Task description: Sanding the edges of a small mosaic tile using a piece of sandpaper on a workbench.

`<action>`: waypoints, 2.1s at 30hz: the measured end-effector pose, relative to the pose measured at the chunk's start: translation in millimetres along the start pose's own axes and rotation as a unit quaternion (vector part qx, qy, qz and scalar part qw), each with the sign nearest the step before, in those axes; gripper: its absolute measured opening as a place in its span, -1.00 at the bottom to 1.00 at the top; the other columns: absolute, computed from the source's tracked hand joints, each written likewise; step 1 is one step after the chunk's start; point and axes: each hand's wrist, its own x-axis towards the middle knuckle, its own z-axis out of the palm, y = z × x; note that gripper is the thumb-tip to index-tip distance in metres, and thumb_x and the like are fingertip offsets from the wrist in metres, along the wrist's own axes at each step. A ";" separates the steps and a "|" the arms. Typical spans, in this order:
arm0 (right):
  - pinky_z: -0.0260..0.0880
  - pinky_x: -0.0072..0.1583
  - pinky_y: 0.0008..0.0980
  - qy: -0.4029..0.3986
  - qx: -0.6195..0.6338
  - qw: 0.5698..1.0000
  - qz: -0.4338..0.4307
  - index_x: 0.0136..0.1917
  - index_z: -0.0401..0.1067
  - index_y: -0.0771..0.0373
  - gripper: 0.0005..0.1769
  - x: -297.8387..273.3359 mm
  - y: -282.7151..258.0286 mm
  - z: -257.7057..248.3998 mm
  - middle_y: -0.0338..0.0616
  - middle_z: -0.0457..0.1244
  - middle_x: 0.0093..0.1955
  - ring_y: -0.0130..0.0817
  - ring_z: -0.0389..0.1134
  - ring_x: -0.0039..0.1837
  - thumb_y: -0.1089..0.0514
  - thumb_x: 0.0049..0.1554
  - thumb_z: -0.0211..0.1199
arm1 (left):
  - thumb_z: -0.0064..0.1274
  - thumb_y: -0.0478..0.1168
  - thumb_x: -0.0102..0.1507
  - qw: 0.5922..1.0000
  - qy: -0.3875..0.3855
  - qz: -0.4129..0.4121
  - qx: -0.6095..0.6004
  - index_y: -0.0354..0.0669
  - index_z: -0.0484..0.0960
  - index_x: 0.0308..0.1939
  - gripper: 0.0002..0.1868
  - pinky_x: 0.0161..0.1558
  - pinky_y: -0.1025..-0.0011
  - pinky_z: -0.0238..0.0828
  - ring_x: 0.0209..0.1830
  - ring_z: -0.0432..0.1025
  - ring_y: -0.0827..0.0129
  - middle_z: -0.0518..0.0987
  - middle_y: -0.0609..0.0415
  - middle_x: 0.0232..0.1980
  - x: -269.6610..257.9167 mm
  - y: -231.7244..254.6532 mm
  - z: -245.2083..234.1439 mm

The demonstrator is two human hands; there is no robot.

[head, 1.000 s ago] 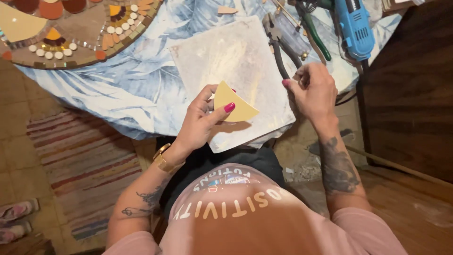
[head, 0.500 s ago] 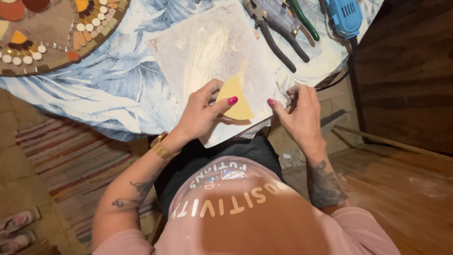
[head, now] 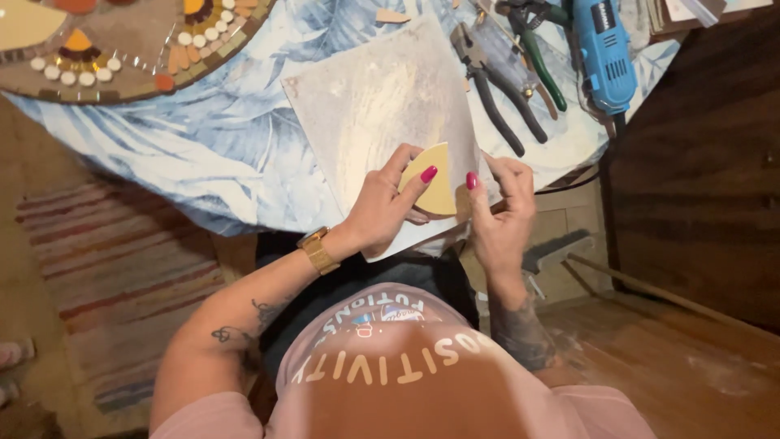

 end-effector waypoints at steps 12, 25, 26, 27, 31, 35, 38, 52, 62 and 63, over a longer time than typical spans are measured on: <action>0.08 0.22 -0.15 -0.068 -0.022 0.992 -0.106 0.16 0.21 0.31 -0.68 -18.5 -33.8 29.4 0.13 0.11 0.18 -0.02 0.11 0.23 0.25 0.14 -0.14 | -0.27 -0.13 0.21 0.997 -0.001 0.081 0.004 -0.30 0.27 -0.17 -0.73 -0.63 0.44 0.49 -0.66 0.44 0.20 0.47 -0.26 -0.58 -1.0 -15.0 -13.2; 0.13 0.20 -0.20 -0.062 -0.041 0.991 -0.111 0.16 0.21 0.34 -0.67 -24.3 -31.9 36.8 0.11 0.11 0.18 -0.05 0.12 0.21 0.22 0.15 -0.17 | -0.28 -0.10 0.20 0.995 -0.008 0.093 0.045 -0.13 0.32 -0.18 -0.78 -0.69 0.57 0.41 -0.76 0.40 0.39 0.45 -0.06 -0.70 -4.3 -17.0 -20.1; 0.13 0.19 -0.19 -0.067 -0.043 0.990 -0.113 0.16 0.22 0.33 -0.67 -24.7 -33.5 37.0 0.12 0.11 0.18 -0.03 0.13 0.20 0.24 0.14 -0.16 | -0.27 -0.12 0.20 0.995 0.004 0.088 0.041 -0.15 0.33 -0.18 -0.78 -0.72 0.57 0.40 -0.77 0.39 0.38 0.45 -0.09 -0.70 -5.3 -12.9 -21.7; 0.14 0.18 -0.18 -0.076 -0.047 0.990 -0.110 0.15 0.23 0.33 -0.68 -28.4 -34.8 34.9 0.13 0.12 0.17 -0.02 0.13 0.20 0.25 0.13 -0.16 | -0.27 -0.13 0.20 0.996 0.016 0.077 0.034 -0.17 0.33 -0.19 -0.78 -0.75 0.57 0.38 -0.79 0.39 0.36 0.45 -0.12 -0.70 -9.3 -11.2 -20.9; 0.15 0.18 -0.20 -0.073 -0.054 0.989 -0.118 0.15 0.24 0.31 -0.68 -22.9 -23.7 36.7 0.11 0.12 0.17 -0.04 0.13 0.19 0.25 0.14 -0.15 | -0.23 -0.12 0.19 0.995 -0.003 0.095 0.045 -0.10 0.36 -0.19 -0.80 -0.78 0.56 0.37 -0.80 0.38 0.39 0.45 -0.09 -0.70 -2.4 -22.1 -22.8; 0.13 0.19 -0.20 -0.073 -0.052 0.990 -0.113 0.14 0.24 0.33 -0.68 -25.0 -35.4 35.0 0.12 0.12 0.17 -0.04 0.14 0.19 0.24 0.14 -0.15 | -0.23 -0.13 0.18 0.995 0.006 0.095 0.035 -0.11 0.36 -0.19 -0.80 -0.79 0.58 0.36 -0.81 0.37 0.37 0.43 -0.10 -0.72 -4.0 -22.5 -21.8; 0.11 0.21 -0.18 -0.086 -0.054 0.987 -0.127 0.11 0.26 0.33 -0.69 -22.5 -34.5 35.3 0.13 0.12 0.17 -0.02 0.14 0.19 0.25 0.13 -0.15 | -0.23 -0.12 0.19 0.993 0.027 0.105 0.042 -0.12 0.37 -0.18 -0.79 -0.70 0.46 0.33 -0.76 0.36 0.35 0.43 -0.10 -0.70 -10.3 -11.3 -22.8; -0.04 0.29 -0.17 -0.091 -0.001 0.988 -0.129 0.08 0.26 0.40 -0.71 -15.2 -22.8 28.9 0.16 0.12 0.15 -0.04 0.08 0.24 0.27 0.13 -0.15 | -0.23 -0.11 0.19 0.985 0.014 0.145 0.096 -0.10 0.36 -0.23 -0.81 -0.62 0.49 0.30 -0.79 0.33 0.40 0.40 0.00 -0.75 -8.6 -20.6 -15.9; -0.19 0.32 -0.16 -0.104 -0.038 0.983 -0.144 0.12 0.26 0.37 -0.70 -13.0 -21.8 27.2 0.10 0.11 0.18 -0.05 -0.01 0.29 0.27 0.13 -0.13 | -0.22 -0.10 0.20 0.982 0.019 0.153 0.105 -0.09 0.37 -0.20 -0.80 -0.41 0.39 0.31 -0.59 0.30 0.44 0.45 -0.02 -0.63 -9.6 -16.2 -13.6; -0.21 0.33 -0.16 -0.099 -0.032 0.984 -0.145 0.12 0.25 0.37 -0.69 -9.0 -25.8 29.4 0.10 0.11 0.18 -0.05 -0.01 0.30 0.25 0.13 -0.13 | -0.23 -0.10 0.20 0.982 0.020 0.153 0.110 -0.10 0.37 -0.20 -0.80 -0.40 0.39 0.30 -0.59 0.30 0.43 0.44 -0.02 -0.62 -9.4 -14.1 -14.5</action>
